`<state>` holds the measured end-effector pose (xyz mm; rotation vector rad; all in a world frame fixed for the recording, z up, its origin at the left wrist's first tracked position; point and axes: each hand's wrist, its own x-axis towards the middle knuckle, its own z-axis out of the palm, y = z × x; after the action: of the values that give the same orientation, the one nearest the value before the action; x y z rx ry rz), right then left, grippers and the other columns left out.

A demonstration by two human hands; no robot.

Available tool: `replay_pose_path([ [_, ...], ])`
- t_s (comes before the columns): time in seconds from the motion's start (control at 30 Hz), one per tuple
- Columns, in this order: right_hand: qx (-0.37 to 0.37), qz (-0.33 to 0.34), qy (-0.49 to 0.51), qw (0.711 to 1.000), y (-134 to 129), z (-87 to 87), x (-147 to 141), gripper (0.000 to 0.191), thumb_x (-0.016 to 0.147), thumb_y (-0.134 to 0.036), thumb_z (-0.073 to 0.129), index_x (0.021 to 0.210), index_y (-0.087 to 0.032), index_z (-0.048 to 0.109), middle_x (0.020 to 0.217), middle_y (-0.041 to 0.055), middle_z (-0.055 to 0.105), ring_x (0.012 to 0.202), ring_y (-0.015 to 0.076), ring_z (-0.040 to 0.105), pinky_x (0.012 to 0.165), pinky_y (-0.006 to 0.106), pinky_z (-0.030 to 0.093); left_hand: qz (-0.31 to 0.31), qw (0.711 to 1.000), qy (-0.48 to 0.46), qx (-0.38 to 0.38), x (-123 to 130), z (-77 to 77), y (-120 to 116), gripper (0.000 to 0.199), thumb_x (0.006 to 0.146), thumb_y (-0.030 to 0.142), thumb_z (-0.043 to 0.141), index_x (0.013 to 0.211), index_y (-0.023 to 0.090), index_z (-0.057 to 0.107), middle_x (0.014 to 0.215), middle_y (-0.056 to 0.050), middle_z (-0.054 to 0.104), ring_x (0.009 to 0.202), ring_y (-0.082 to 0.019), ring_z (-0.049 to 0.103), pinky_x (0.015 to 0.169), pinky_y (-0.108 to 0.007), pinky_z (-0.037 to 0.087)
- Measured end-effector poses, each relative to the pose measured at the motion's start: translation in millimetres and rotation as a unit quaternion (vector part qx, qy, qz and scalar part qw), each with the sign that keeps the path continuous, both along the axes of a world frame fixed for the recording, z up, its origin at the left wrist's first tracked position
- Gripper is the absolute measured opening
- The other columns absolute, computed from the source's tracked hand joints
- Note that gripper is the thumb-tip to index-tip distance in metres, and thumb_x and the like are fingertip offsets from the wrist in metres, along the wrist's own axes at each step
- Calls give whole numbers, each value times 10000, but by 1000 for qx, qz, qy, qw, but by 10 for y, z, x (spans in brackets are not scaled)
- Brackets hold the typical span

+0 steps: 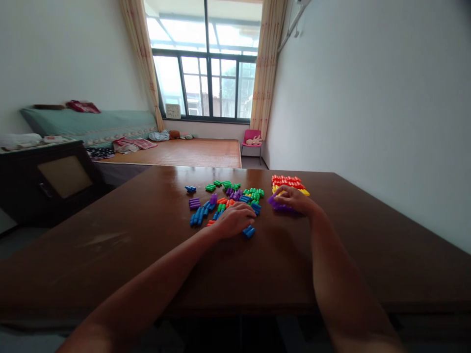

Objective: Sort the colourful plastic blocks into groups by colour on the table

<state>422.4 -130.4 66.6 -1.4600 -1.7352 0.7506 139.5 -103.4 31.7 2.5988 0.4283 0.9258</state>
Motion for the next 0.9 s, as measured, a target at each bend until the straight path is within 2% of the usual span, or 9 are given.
replay_pose_path([
  [0.1,-115,-2,-81,990,-109,26,296,306,693,-412,721,899,-186,704,669,3,646,540,111,542,490,218,413,-74,992,85,55,29,9,-164,207,893,390,590,1026,280,705,1104,-44,690,1166,-222,555,1044,-360,381],
  [0.17,-164,-11,-128,978,-111,-10,327,251,666,-367,743,845,-191,731,651,3,643,525,106,533,487,218,411,-87,986,114,84,42,-19,-204,206,894,382,592,1039,286,702,1089,-37,694,1152,-219,558,1040,-355,365],
  [0.23,-175,-36,-170,969,-88,-32,286,225,651,-317,759,846,-206,742,687,3,664,549,108,556,507,214,421,-76,983,129,103,32,-53,-180,193,910,338,568,1040,284,699,1065,-31,697,1114,-210,572,1022,-349,364],
  [0.37,-166,-96,-247,950,-71,9,182,233,669,-270,750,894,-215,724,794,-1,695,630,113,602,531,198,410,-17,980,158,119,-58,-93,-18,193,925,278,529,1014,266,700,1043,-21,695,1079,-199,575,992,-334,366],
  [0.57,-185,9,-361,914,-42,-37,37,172,616,-240,788,768,-197,717,793,2,695,756,157,614,569,215,376,56,975,180,121,-187,-149,197,199,921,285,528,1010,262,705,1052,-18,690,1044,-207,569,951,-341,374],
  [0.7,-165,-37,-398,902,-11,-89,-5,130,676,-217,744,800,-191,713,827,19,696,790,169,615,598,230,367,99,970,190,119,-225,-159,252,195,907,258,533,977,267,715,1032,-14,697,1046,-220,563,939,-355,378],
  [0.8,-143,-42,-395,907,-2,-62,-66,110,726,-250,725,815,-191,699,816,22,695,772,162,613,596,231,361,159,963,183,122,-260,-134,303,203,913,275,522,942,259,721,1016,-30,698,1054,-232,562,945,-371,385],
  [0.9,-55,-29,-367,928,23,-62,-258,144,832,-340,644,854,-202,679,814,22,693,750,149,611,613,229,370,268,946,147,106,-309,-117,389,253,941,307,471,987,246,712,1035,-58,688,1036,-236,574,896,-364,423],
])
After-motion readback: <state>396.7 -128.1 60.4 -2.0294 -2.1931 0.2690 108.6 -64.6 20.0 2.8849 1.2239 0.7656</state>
